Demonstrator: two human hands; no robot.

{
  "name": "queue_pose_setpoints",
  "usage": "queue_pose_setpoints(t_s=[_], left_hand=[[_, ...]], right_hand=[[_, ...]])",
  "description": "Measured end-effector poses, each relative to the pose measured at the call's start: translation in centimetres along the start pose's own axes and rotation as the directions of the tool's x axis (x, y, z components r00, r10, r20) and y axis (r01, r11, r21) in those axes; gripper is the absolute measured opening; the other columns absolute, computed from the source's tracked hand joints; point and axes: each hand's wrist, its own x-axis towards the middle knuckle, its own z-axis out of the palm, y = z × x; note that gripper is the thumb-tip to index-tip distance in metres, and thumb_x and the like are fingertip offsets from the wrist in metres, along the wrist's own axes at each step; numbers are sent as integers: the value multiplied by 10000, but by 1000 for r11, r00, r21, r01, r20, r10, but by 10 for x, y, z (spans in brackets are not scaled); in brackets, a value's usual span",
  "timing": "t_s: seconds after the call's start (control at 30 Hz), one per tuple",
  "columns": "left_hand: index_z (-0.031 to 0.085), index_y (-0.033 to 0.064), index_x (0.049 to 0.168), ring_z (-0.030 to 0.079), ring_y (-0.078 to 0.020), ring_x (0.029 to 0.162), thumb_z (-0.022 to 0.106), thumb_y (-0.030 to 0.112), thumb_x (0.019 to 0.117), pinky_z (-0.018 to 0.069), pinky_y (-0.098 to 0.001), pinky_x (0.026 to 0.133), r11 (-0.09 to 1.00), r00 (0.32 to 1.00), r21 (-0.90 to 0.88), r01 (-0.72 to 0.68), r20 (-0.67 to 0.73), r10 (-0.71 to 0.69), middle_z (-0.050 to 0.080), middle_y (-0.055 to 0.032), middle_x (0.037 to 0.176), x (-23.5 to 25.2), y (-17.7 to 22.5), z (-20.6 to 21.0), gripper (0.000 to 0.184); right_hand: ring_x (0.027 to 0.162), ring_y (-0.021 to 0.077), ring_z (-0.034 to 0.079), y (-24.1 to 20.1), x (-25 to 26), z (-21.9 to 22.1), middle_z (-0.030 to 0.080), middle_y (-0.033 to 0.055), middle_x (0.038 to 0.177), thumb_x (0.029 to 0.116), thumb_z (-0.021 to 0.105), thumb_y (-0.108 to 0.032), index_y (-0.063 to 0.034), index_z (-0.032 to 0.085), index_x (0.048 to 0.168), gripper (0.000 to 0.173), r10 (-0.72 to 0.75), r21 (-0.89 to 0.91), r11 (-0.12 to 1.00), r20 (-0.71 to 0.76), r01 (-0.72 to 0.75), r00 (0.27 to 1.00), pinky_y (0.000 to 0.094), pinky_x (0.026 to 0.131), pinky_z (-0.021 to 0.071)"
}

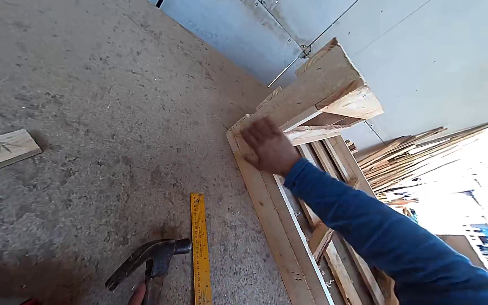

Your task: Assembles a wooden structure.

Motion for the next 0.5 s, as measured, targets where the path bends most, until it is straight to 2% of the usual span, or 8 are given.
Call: queue_pose_setpoints(t_s=[0.07,0.1,0.17,0.23,0.3,0.37,0.43,0.5], left_hand=[[300,-200,1494,709,-430,977,672,129,911,577,-535,902,998,1000,-56,23,19,-22,606,-406,1249,4,5,-3,766],[287,-167,1523,715,-395,975,665,97,922,584,-513,899,994,998,-106,42,47,-37,615,-379,1268,9,12,-7,758],[237,-36,1601,716,-254,739,635,113,957,627,-428,690,956,995,-290,53,98,-25,708,-234,1056,28,39,-14,771],[225,116,1627,660,-191,578,573,193,1012,596,-364,506,817,997,-575,-53,19,78,680,-93,822,61,76,-12,711],[212,205,1626,654,-195,568,548,233,1047,603,-357,487,634,951,-709,-309,-251,183,661,-51,814,101,116,-3,670],[91,264,1646,625,-191,566,463,201,1076,603,-366,478,475,846,-721,-504,-522,105,613,-32,877,142,164,16,683],[-52,352,1626,590,-160,559,346,247,1119,593,-359,489,415,811,-759,-502,-580,-79,548,-4,883,179,201,58,653],[-89,314,1629,566,-139,501,329,289,1127,568,-357,470,511,900,-808,-293,-414,-139,551,-4,779,202,203,124,654]], right_hand=[[1418,360,498,19,3,-59,599,148,1460,1025,455,-565,-74,592,1430,651,46,-8,999,-246,-49,968,626,1225,264],[1384,356,532,36,2,-90,623,139,1429,1015,483,-568,-90,612,1405,630,111,-1,993,-340,-119,934,618,1200,308],[1333,370,549,82,-4,-137,619,183,1397,993,500,-604,-84,589,1416,676,299,118,954,-425,-276,854,582,1134,381],[1407,306,478,130,-7,-153,528,189,1489,987,482,-641,-76,505,1482,752,511,420,833,-335,-360,792,512,1160,389],[1492,191,378,151,-4,-144,393,109,1613,988,417,-696,-106,350,1579,837,614,718,599,-128,-355,779,450,1224,347],[1497,158,375,152,0,-136,396,46,1628,956,396,-763,-167,292,1619,897,622,783,488,-3,-385,783,469,1228,333],[1454,138,433,152,5,-133,472,18,1574,939,439,-760,-180,309,1609,895,603,777,495,16,-390,797,451,1203,366],[1446,126,435,151,5,-134,473,8,1567,935,447,-763,-183,345,1594,884,591,767,504,28,-396,806,444,1200,368]])
